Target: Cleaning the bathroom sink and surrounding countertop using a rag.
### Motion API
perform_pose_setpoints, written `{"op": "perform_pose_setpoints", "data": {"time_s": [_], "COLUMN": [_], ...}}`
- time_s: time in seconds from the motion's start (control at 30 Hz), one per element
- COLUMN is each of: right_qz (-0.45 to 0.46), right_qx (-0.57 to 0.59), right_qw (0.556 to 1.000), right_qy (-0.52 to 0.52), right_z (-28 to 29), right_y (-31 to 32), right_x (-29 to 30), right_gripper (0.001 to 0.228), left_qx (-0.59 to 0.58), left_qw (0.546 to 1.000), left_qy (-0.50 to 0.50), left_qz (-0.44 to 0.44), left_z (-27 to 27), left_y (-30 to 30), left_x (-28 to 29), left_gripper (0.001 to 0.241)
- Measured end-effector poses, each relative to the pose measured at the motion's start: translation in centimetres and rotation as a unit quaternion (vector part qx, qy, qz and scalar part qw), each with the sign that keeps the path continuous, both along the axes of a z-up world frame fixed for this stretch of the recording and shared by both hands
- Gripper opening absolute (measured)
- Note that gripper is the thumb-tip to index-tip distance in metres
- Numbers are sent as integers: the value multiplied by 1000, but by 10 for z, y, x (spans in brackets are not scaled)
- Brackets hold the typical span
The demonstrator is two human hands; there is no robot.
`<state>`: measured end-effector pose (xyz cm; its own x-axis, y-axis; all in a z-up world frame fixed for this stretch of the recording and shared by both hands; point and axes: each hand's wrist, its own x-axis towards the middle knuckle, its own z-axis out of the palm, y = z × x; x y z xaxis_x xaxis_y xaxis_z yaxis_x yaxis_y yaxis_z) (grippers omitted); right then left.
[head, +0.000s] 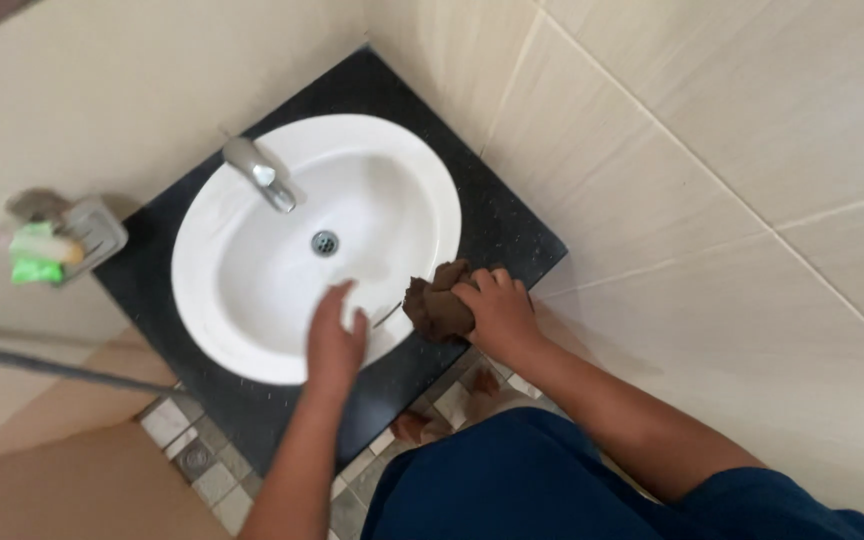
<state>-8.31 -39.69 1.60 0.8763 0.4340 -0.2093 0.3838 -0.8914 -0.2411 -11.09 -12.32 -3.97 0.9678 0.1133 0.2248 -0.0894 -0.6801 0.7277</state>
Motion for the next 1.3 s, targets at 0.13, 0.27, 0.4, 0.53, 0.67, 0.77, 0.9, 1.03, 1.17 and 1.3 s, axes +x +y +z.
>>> {"op": "perform_pose_setpoints", "data": {"time_s": [0.13,0.27,0.4,0.53,0.67,0.77,0.9,1.03,1.17,1.3], "right_qz": [41,67,-41,-82,2,35,63,96,132,91], "right_qx": [-23,90,236,214,66,34,52,38,35,88], "right_qw": [998,974,947,971,997,994,992,991,985,992], "right_qy": [37,195,216,65,-50,-101,-101,-81,-102,-13], "right_z": [4,40,83,73,-8,-20,-28,-18,-27,-34], "right_y": [16,8,-38,-57,-27,-14,-12,-19,-26,-34], "right_x": [-27,-32,8,66,65,24,1,-27,-60,-82], "right_gripper": [70,61,46,72,66,68,73,71,76,71], "left_qx": [-54,-17,-1,36,112,118,125,159,168,164], "left_qw": [992,996,991,985,958,950,944,940,944,960], "left_qy": [114,82,86,109,193,214,236,232,215,180], "left_qz": [-15,32,101,131,178,194,195,196,186,139], "left_z": [23,17,34,38,35,34,34,23,12,2], "left_y": [-16,-18,-32,-71,-106,-116,-114,-114,-108,-107], "left_x": [-43,-71,-110,-122,-128,-121,-120,-126,-134,-162], "left_gripper": [46,43,42,45,60,68,70,71,65,64]}}
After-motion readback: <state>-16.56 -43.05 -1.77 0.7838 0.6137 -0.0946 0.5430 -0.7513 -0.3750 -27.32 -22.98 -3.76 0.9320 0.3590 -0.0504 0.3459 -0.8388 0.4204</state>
